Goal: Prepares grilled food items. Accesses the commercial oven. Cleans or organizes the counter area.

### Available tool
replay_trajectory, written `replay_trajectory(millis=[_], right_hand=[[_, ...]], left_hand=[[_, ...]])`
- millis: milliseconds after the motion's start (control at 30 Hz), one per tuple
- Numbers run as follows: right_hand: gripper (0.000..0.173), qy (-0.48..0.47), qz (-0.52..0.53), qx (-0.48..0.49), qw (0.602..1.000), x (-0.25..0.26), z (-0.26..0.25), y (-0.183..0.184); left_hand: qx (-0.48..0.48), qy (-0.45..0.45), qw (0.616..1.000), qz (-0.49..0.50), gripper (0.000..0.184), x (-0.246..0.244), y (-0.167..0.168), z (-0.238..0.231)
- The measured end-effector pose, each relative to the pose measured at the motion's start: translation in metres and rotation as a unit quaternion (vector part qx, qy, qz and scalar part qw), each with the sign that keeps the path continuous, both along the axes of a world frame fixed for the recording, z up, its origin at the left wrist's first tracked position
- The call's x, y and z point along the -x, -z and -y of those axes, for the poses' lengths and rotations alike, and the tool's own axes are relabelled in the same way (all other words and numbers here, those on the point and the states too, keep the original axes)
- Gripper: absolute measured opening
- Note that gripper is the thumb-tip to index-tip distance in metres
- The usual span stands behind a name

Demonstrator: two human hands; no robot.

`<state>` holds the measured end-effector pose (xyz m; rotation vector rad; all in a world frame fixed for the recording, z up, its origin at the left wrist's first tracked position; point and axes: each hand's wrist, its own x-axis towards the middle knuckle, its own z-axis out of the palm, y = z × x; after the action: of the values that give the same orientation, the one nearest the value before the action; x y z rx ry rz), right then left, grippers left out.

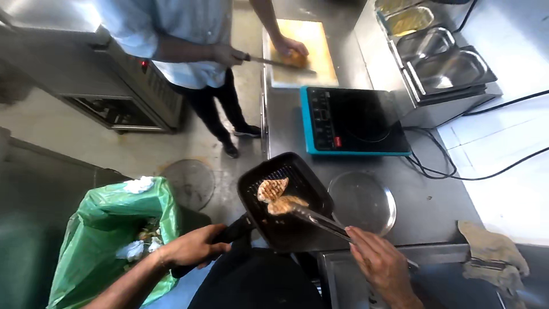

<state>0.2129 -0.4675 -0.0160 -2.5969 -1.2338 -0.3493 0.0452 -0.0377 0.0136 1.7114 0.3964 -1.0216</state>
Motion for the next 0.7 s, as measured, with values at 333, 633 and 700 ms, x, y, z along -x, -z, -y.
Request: replay_trajectory(millis=[333, 633, 700], right_hand=[[0.033, 0.212, 0.004, 0.020, 0.977, -0.020, 0.069, -0.024], [0.037, 0.048, -0.055, 0.011, 0.997, -0.004, -0.010, 0.004], [0.035, 0.029, -0.018, 0.014, 0.999, -0.007, -0.037, 0.016]], left_hand=[[-0.010, 0.001, 1.000, -0.005, 0.029, -0.002, 0.001, 0.001], [-0.018, 0.003, 1.000, -0.002, 0.035, 0.000, 0.004, -0.001], [-0.016, 0.005, 1.000, -0.002, 0.036, 0.000, 0.003, -0.001]])
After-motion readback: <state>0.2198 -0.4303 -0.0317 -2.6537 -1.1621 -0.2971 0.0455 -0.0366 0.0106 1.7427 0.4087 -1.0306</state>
